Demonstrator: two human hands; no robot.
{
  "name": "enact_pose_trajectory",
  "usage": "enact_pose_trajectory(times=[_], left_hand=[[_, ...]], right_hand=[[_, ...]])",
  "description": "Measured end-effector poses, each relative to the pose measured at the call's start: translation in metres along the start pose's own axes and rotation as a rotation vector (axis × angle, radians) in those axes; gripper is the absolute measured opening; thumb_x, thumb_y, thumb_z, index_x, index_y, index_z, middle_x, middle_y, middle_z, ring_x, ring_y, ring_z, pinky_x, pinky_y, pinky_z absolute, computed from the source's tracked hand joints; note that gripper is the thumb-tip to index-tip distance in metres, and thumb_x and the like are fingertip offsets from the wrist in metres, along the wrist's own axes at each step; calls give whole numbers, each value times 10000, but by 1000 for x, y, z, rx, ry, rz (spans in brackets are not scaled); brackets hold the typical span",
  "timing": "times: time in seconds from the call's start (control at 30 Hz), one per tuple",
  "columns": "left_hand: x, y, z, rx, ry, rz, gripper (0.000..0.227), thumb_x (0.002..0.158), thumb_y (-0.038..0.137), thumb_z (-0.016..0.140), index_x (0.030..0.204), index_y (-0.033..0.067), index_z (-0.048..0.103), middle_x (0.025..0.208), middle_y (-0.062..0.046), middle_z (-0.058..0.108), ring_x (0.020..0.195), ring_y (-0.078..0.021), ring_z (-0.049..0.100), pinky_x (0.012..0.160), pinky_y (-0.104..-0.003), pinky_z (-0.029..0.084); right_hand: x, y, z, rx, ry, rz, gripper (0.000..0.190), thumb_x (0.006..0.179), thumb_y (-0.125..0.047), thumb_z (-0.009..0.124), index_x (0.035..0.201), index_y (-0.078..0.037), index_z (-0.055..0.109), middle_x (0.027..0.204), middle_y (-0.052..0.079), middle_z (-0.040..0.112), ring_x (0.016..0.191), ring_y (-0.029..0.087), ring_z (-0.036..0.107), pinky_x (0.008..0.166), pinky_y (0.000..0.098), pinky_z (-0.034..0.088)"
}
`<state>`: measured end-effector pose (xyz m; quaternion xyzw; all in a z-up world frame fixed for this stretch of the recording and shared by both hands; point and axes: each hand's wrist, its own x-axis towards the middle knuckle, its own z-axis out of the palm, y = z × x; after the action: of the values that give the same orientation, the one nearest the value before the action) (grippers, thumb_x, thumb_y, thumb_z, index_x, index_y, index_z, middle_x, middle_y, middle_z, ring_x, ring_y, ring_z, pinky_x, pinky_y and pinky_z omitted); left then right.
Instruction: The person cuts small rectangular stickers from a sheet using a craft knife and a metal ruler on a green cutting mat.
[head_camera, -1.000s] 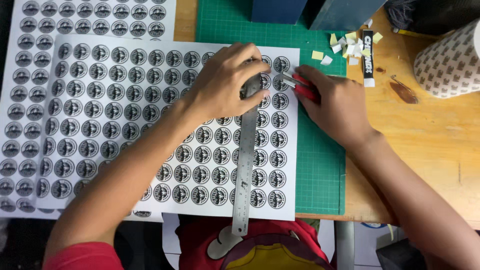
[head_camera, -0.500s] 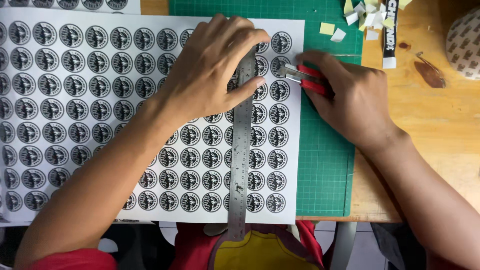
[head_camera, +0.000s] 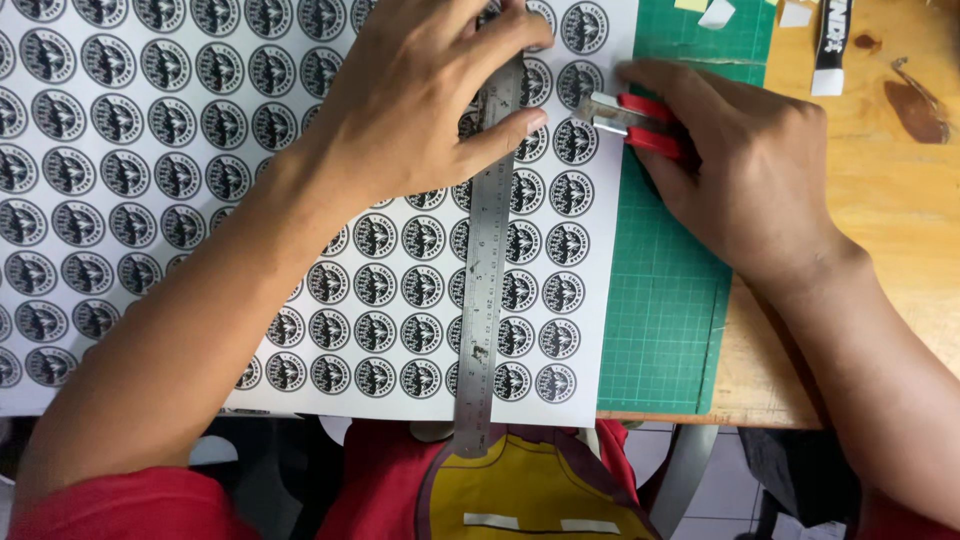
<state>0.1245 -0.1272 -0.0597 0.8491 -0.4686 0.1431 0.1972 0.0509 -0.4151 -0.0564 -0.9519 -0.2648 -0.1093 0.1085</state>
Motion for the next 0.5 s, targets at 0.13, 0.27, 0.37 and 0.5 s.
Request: enact_pose_trajectory(times=[0.13, 0.27, 0.37, 0.5], left_hand=[[-6, -1, 4, 32, -41, -29, 552, 1088, 414, 807, 1392, 37, 542, 1210, -143, 683, 1020, -293, 647, 867, -433, 497], [-8, -3, 7, 45, -23, -7, 461, 1140, 437, 722, 1251, -3, 643, 1118, -163, 705, 942, -306, 655, 807, -422, 502], [-4, 0, 0, 13, 0, 26, 340, 1097, 335, 778, 1276, 63, 677, 1171, -90, 713, 979, -273, 658, 784, -415, 507], [-4, 0, 2, 3, 4, 24, 353, 1079, 326, 795, 1279, 60, 678, 1166, -93, 733, 990, -281, 667, 812, -423, 508]], right_hand=[[-1, -1, -1, -6, 0, -27, 526, 1038, -110, 806, 1548, -75, 683, 1025, 96, 775, 854, 311, 728, 671, 401, 495], [-1, 0, -2, 14, 27, -68, 502, 1058, -70, 801, 1545, -30, 683, 1209, 157, 825, 955, 346, 766, 717, 409, 521], [-2, -2, 0, 79, -47, 95, 649, 1020, -102, 789, 1593, -17, 496, 1025, 62, 728, 848, 355, 719, 702, 466, 515], [-2, -1, -1, 18, 10, -31, 308, 1051, -75, 791, 1352, -59, 724, 1115, 107, 808, 920, 317, 754, 696, 397, 496]])
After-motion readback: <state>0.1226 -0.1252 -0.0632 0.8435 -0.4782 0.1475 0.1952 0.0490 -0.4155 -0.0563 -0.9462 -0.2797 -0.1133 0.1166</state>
